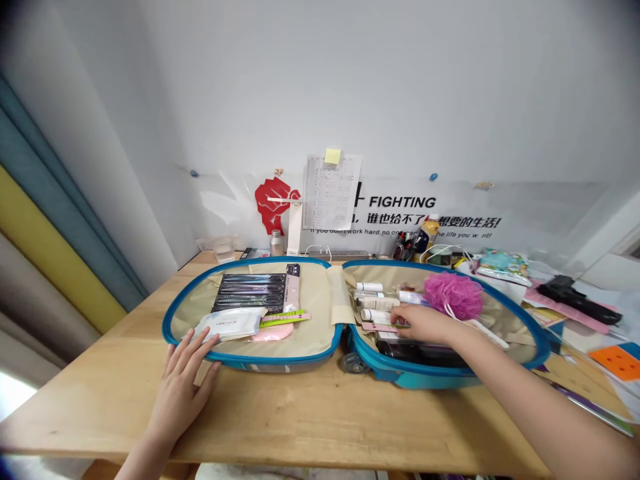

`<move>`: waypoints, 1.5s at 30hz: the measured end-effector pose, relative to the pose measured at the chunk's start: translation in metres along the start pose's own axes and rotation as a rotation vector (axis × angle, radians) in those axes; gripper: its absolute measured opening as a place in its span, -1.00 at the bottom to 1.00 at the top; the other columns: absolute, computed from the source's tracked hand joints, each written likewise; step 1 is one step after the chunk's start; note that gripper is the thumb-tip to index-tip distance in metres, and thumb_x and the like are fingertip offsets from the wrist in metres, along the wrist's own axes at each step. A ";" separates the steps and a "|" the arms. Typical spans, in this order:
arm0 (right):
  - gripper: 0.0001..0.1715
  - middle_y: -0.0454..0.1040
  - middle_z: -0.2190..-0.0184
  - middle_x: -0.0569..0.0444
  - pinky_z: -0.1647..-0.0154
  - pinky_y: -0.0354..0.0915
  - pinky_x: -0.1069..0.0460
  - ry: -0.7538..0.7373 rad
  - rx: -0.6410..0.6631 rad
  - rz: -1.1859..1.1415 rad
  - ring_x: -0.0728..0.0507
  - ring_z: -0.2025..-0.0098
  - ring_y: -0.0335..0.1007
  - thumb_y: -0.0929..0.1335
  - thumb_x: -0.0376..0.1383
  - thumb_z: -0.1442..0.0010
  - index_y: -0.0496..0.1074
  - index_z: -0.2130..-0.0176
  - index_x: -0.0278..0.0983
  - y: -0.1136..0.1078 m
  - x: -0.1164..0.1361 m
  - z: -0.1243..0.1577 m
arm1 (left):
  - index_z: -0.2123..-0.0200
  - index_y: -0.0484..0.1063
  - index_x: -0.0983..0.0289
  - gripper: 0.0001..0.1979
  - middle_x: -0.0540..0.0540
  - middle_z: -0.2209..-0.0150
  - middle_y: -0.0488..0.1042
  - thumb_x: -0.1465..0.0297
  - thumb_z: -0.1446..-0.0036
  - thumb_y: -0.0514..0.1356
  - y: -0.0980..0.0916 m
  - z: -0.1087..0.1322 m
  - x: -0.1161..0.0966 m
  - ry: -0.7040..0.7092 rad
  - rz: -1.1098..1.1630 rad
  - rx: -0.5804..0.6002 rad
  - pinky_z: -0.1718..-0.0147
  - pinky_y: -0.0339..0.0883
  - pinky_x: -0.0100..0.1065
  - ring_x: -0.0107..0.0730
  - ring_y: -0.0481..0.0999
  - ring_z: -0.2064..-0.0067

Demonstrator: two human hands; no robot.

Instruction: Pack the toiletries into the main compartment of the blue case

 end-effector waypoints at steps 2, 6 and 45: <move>-0.75 0.57 0.23 -0.08 0.15 0.36 -0.09 0.009 -0.008 -0.009 -0.25 0.21 0.49 0.32 -0.17 0.00 0.45 0.30 -0.23 0.002 -0.002 -0.001 | -0.24 0.23 0.09 -0.53 0.15 -0.21 0.38 0.36 -0.27 0.08 0.000 0.000 0.000 -0.011 0.009 0.000 -0.32 -0.09 0.06 -0.08 0.15 -0.35; -0.76 0.55 0.32 -0.07 0.23 0.34 -0.07 0.027 -0.029 -0.037 -0.22 0.29 0.47 0.33 -0.11 0.03 0.40 0.38 -0.22 0.004 -0.004 0.000 | -0.24 0.23 0.09 -0.54 0.16 -0.21 0.38 0.37 -0.27 0.07 0.000 0.000 0.001 -0.018 0.005 0.009 -0.32 -0.08 0.06 -0.08 0.16 -0.35; -0.63 0.53 0.08 -0.05 -0.08 0.27 -0.03 -0.640 -0.017 -0.005 -0.15 0.01 0.41 0.28 -0.32 -0.25 0.55 0.01 -0.18 0.010 0.214 -0.066 | -0.20 0.28 0.13 -0.58 0.16 -0.21 0.38 0.36 -0.28 0.09 0.000 0.001 0.001 -0.009 -0.012 0.002 -0.32 -0.08 -0.01 -0.11 0.17 -0.34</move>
Point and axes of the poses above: each hand's wrist, its own z-axis away from the middle knuckle, its own y-axis out of the palm, x = y × z, the point moved 5 cm from there along -z, towards the middle knuckle
